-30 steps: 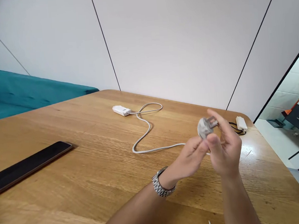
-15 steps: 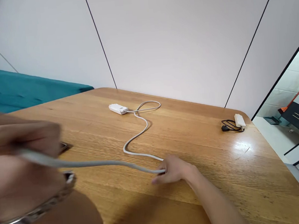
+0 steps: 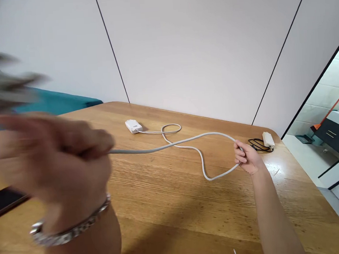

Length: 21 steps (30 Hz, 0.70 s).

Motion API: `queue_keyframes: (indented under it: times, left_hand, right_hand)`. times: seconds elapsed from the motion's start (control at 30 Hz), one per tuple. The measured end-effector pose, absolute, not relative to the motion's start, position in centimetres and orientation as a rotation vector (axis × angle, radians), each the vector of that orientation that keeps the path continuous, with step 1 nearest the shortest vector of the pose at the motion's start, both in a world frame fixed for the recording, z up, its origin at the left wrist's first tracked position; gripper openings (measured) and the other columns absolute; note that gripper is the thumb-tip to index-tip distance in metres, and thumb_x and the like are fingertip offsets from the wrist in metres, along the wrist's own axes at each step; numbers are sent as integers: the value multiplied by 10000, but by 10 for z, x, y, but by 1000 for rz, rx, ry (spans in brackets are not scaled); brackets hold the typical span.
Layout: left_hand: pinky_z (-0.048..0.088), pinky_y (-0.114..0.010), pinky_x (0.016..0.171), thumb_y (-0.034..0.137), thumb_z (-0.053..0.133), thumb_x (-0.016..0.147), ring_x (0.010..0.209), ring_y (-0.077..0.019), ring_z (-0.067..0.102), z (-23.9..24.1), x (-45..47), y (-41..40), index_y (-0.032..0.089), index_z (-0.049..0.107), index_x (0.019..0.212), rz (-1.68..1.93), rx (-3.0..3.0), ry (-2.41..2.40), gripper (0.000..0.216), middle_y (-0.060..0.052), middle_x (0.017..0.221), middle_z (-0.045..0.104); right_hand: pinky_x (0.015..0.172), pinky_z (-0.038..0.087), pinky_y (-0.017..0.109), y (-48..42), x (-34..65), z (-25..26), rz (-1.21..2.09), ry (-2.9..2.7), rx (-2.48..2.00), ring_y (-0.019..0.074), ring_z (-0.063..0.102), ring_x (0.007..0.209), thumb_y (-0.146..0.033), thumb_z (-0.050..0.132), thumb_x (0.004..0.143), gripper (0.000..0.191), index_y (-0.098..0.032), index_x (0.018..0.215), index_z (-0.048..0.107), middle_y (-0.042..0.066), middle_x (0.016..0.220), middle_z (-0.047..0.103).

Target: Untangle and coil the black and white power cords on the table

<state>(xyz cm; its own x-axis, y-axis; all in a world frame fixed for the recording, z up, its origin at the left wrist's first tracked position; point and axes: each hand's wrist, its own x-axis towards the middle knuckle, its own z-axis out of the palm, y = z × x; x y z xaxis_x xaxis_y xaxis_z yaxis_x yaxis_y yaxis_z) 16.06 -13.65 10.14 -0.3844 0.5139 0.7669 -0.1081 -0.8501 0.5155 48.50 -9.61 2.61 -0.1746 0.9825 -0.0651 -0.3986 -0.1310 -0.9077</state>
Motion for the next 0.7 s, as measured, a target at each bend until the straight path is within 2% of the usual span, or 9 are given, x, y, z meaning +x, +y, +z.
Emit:
queue_keyframes:
  times: [0.07,0.17,0.23,0.33,0.47,0.57,0.7]
  left_hand:
    - [142,-262,408,475,590,832,407,-52,203,99,189,-126,183,281,513,2145,1618,487,531,62,461,224]
    - [175,-244,412,438,545,851,420,-58,218,86,224,-119,184,347,519,1671,1768,535,463,59,470,273]
    - [214,-232,443,389,533,850,450,-65,249,77,243,-121,177,400,544,1471,1799,585,396,54,495,308]
    - [257,-224,488,365,589,814,499,-79,313,67,261,-127,173,478,603,1283,1875,625,306,49,530,379]
    - [242,-226,490,443,712,701,511,-85,313,58,273,-131,180,519,662,1161,1962,708,329,58,550,404]
    - [238,-233,487,438,678,737,494,-85,310,52,277,-130,177,507,630,1049,2007,720,330,58,526,396]
    - [280,-234,510,427,571,829,519,-86,322,53,276,-124,171,444,569,1148,1810,580,386,42,541,380]
  right_hand:
    - [430,428,175,-106,476,42,1490,-821,-876,37,415,335,-345,694,757,188,-180,741,606,-103,468,467]
    - [581,532,249,-122,454,59,1318,-838,-845,132,655,658,-469,556,847,292,-193,902,631,14,795,679]
    - [720,553,328,-132,440,63,1223,-968,-866,202,668,890,-588,444,870,447,-202,1010,622,78,1025,683]
    - [877,505,409,-144,426,64,1067,-1233,-966,250,597,1091,-721,303,848,650,-216,1143,589,114,1177,635]
    - [990,417,451,-158,420,62,932,-1464,-1008,271,522,1193,-797,209,801,779,-242,1181,601,100,1232,609]
    - [1012,383,458,-164,419,60,827,-1523,-1005,282,508,1196,-802,219,794,776,-255,1150,639,84,1212,622]
    - [904,434,430,-156,413,56,593,-1405,-985,266,587,1024,-742,223,847,726,-219,905,723,92,1000,690]
